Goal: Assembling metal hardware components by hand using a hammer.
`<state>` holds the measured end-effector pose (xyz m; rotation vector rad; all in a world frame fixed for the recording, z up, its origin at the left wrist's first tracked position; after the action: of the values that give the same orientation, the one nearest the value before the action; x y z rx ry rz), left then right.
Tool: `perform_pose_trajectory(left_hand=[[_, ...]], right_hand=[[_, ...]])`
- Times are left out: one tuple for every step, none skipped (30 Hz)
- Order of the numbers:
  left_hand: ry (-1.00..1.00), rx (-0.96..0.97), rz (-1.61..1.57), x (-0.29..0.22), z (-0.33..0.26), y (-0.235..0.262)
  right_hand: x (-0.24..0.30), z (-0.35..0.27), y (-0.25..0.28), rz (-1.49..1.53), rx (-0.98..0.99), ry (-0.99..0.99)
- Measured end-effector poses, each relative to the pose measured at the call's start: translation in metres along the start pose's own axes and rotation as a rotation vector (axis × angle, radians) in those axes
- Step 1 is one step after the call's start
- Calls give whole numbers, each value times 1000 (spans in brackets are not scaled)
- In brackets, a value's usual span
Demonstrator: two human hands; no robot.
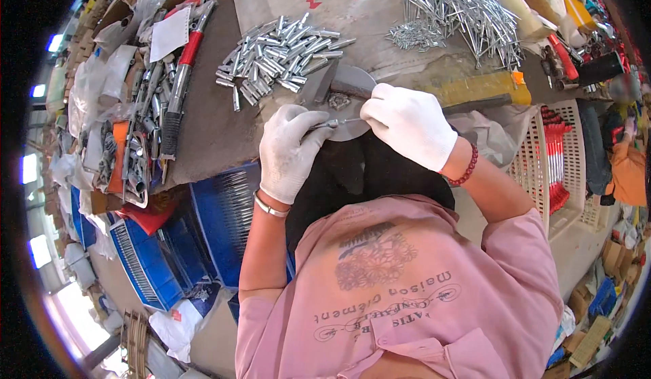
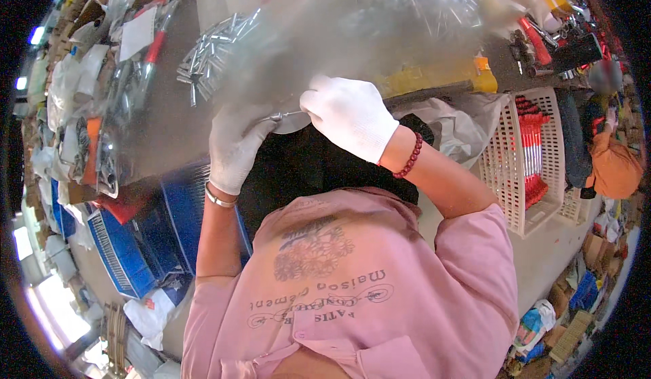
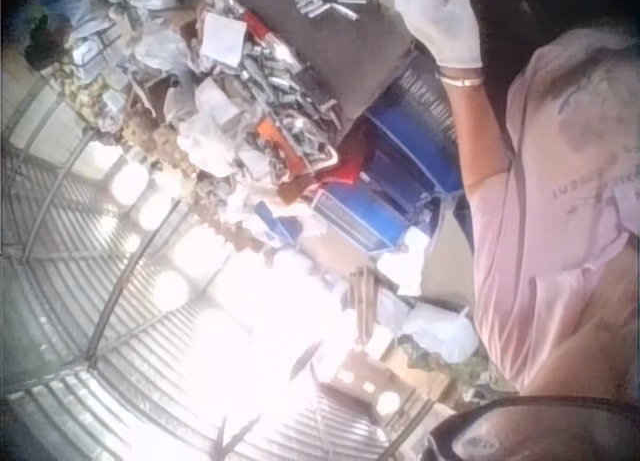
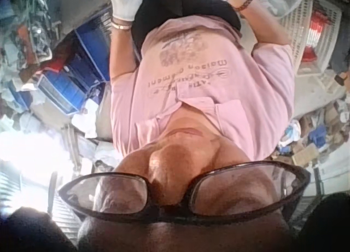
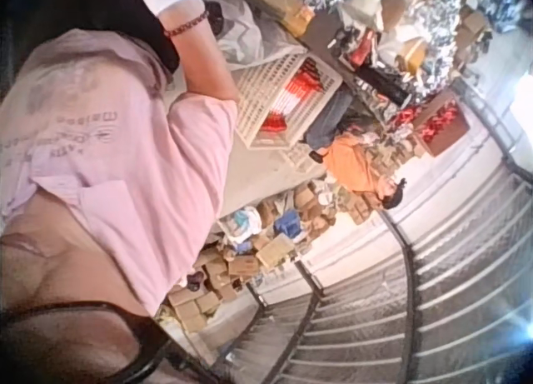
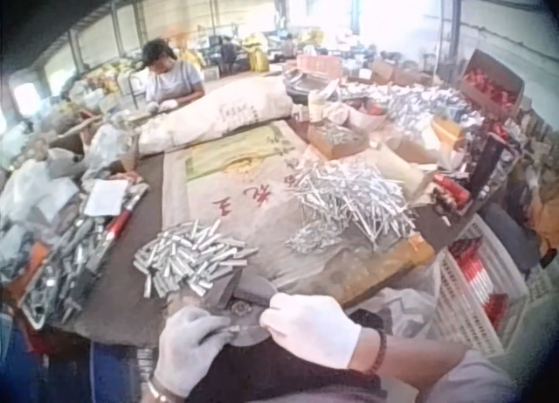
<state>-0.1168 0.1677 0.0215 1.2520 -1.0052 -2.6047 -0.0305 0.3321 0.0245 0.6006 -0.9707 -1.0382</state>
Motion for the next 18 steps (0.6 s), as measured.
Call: perform_pose_trajectory(left_hand=[[0, 2, 2, 2, -1, 0], [8, 12, 3, 6, -2, -1], [17, 21, 4, 9, -3, -2], [17, 23, 3, 9, -3, -2], [12, 29, 8, 9, -4, -2], [7, 35, 12, 8, -4, -2], [8, 36, 12, 9, -4, -2], [40, 39, -13, 11, -4, -2], [72, 41, -39, 14, -5, -2], [73, 41, -38, 15, -5, -3], [76, 40, -45, 16, -5, -3], [79, 38, -52, 17, -6, -3], [79, 39, -52, 18, -6, -4], [76, 38, -59, 19, -6, -5], [72, 37, -66, 19, -6, -6], [70, 39, -68, 21, -7, -8], [64, 29, -96, 23, -8, -9], [58, 18, -124, 23, -7, -10]], right_hand=[[0, 1, -2, 2, -1, -2], [1, 1, -5, -6, 11, 8], [2, 1, -7, -15, 24, 17], [1, 2, -7, -15, 24, 14], [3, 2, -7, -10, 25, 28], [4, 2, -7, -6, 27, 43], [3, 3, -7, -5, 28, 41], [4, 3, -8, -13, 45, 54], [4, 3, -9, -20, 63, 67], [4, 3, -9, -19, 63, 67], [4, 3, -10, -16, 70, 72], [4, 3, -11, -13, 77, 77], [3, 3, -11, -13, 78, 77], [3, 2, -11, -2, 71, 97], [3, 2, -11, 10, 65, 118], [2, 2, -12, 7, 64, 115], [3, 2, -13, 12, 62, 138], [5, 2, -13, 16, 59, 161]])
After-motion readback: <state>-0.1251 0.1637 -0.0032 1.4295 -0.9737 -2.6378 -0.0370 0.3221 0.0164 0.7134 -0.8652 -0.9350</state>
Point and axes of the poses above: each hand's wrist, its own z-axis towards the middle knuckle, its own y-axis out of the back of the hand, x = y × z, the point moved 8 cm from there along z, towards the middle knuckle, and after that the axes turned 10 degrees about -x, right-handed, at the moved point
